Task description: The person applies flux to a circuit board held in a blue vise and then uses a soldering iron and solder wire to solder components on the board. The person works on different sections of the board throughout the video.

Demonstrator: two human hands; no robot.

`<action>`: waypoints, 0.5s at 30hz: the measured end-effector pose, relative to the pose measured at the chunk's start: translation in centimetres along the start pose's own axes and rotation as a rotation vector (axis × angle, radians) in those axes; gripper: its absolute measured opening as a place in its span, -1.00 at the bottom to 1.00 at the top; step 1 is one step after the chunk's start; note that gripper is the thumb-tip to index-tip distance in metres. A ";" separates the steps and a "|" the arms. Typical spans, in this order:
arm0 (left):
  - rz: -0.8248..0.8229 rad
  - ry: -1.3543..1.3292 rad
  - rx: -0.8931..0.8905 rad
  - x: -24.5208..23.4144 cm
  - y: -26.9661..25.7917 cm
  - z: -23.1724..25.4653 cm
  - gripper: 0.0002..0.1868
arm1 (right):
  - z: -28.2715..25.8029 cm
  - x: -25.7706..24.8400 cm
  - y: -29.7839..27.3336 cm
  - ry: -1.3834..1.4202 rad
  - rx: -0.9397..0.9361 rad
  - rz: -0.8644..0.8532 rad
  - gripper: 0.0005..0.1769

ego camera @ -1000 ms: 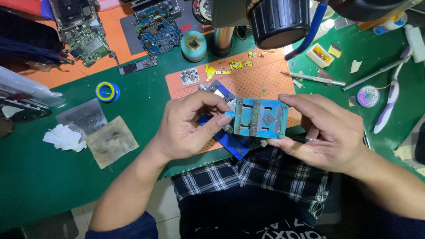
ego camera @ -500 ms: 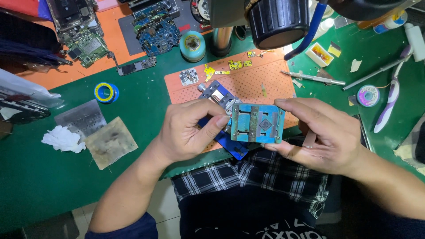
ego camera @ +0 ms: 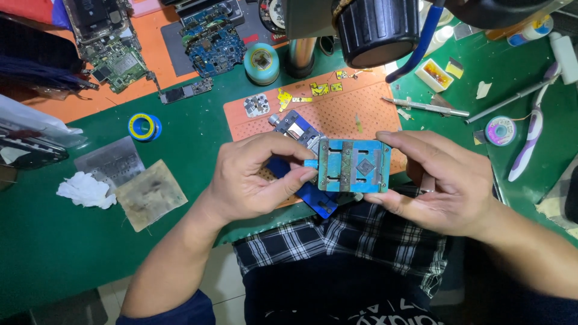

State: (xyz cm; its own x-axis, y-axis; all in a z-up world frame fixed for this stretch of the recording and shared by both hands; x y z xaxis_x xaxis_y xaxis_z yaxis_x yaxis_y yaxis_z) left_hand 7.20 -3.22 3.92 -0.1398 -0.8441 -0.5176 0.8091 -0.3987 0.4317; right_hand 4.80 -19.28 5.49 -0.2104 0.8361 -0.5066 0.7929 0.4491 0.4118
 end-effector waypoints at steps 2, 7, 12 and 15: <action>0.010 0.011 0.013 0.0 0.0 0.0 -0.89 | 0.0 -0.1 -0.1 -0.001 -0.015 0.009 -0.40; -0.005 -0.101 0.046 -0.2 0.3 0.5 -0.70 | -0.2 0.3 0.2 0.012 -0.013 -0.013 -0.41; -0.088 0.011 0.135 1.2 -0.6 0.5 -0.23 | -0.1 1.1 -0.1 0.014 -0.018 -0.029 -0.41; -0.119 0.020 0.173 1.4 -0.6 0.9 -0.28 | -0.2 1.8 -0.1 0.036 -0.042 -0.054 -0.42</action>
State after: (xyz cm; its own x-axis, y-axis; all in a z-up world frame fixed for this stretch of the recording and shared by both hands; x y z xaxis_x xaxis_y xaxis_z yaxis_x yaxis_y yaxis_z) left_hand 6.03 -4.46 3.63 -0.2158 -0.7812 -0.5858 0.6773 -0.5518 0.4865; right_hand 4.25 -17.74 4.67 -0.2731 0.8208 -0.5017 0.7553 0.5059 0.4165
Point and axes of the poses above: each hand's wrist, its own y-axis towards the middle knuckle, its own x-axis out of the palm, z = x × y, the point moved 9 cm from there along y, towards the middle knuckle, and after that the axes turned 14 degrees about y, right-handed, at the moved point
